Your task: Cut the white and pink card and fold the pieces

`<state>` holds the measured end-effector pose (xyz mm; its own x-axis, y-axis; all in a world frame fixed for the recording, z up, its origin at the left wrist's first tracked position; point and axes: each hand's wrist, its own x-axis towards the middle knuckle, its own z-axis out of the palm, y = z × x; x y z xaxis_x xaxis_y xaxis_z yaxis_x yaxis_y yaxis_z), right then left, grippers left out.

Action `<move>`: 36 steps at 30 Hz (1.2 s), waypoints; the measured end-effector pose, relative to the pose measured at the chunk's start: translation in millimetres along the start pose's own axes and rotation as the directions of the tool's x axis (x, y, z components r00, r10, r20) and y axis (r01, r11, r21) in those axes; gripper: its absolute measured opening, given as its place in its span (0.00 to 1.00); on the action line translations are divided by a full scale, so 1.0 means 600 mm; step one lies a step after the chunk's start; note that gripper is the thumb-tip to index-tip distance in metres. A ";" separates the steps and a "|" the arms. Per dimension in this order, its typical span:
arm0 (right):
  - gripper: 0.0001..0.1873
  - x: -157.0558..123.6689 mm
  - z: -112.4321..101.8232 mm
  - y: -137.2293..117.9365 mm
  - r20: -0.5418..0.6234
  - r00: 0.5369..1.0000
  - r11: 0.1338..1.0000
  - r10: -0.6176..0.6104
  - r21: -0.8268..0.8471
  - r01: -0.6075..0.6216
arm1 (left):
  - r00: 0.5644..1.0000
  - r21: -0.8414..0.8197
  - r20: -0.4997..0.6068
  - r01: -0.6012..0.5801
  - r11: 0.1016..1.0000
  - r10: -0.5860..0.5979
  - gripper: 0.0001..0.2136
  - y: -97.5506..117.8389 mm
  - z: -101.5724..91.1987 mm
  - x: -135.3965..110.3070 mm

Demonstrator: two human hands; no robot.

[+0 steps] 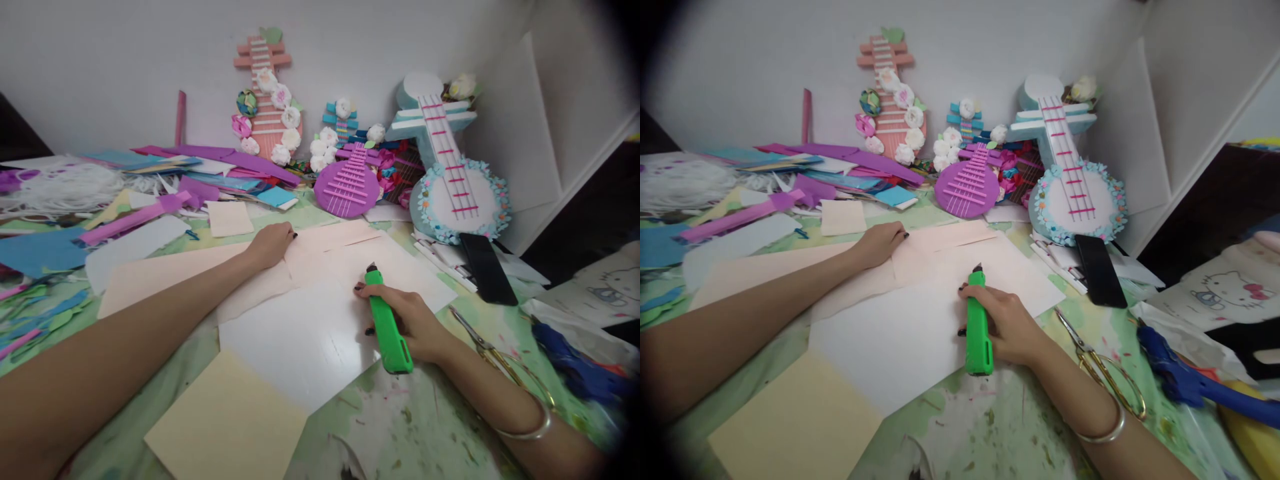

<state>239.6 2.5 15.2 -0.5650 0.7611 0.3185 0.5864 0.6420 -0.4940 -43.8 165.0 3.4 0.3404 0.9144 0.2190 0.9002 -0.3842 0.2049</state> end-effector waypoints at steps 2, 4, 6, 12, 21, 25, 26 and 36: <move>0.25 0.000 0.000 0.000 -0.002 1.000 1.000 0.002 0.001 -0.002 | 1.000 0.015 0.018 0.006 1.000 -0.006 0.11 -0.001 0.000 0.001; 0.24 -0.001 -0.001 -0.001 0.000 1.000 1.000 0.002 0.003 -0.002 | 0.999 0.029 0.032 0.010 1.000 -0.011 0.11 -0.001 0.000 0.003; 0.24 -0.002 -0.001 -0.002 0.005 1.000 1.000 0.004 0.006 -0.004 | 0.999 0.038 0.042 0.012 0.999 -0.014 0.11 0.000 0.000 0.004; 0.25 -0.001 0.000 -0.001 0.010 1.000 1.000 0.011 0.003 -0.011 | 0.998 0.041 0.061 0.010 0.999 -0.013 0.11 0.000 -0.001 0.005; 0.25 0.000 -0.002 -0.004 0.012 1.000 1.000 0.009 0.021 -0.009 | 0.998 0.021 0.022 0.054 0.998 -0.054 0.12 0.001 -0.005 0.002; 0.25 -0.001 -0.002 -0.006 0.019 1.000 1.000 0.024 0.004 -0.024 | 0.993 0.038 0.013 0.120 0.992 -0.121 0.28 0.002 -0.012 0.000; 0.25 -0.001 -0.001 -0.006 0.017 1.000 1.000 0.022 -0.005 -0.022 | 0.992 0.035 0.030 0.123 0.992 -0.124 0.30 0.002 -0.014 0.002; 0.27 0.003 0.000 -0.006 -0.021 0.983 0.970 -0.185 -0.168 0.179 | 0.956 -0.087 0.292 -0.008 0.996 0.034 0.21 0.012 -0.061 0.042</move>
<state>236.1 1.5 17.7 -0.6511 0.6312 0.4216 0.5649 0.7739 -0.2863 -38.8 180.8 45.5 0.4350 0.8983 -0.0627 0.8702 -0.4014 0.2857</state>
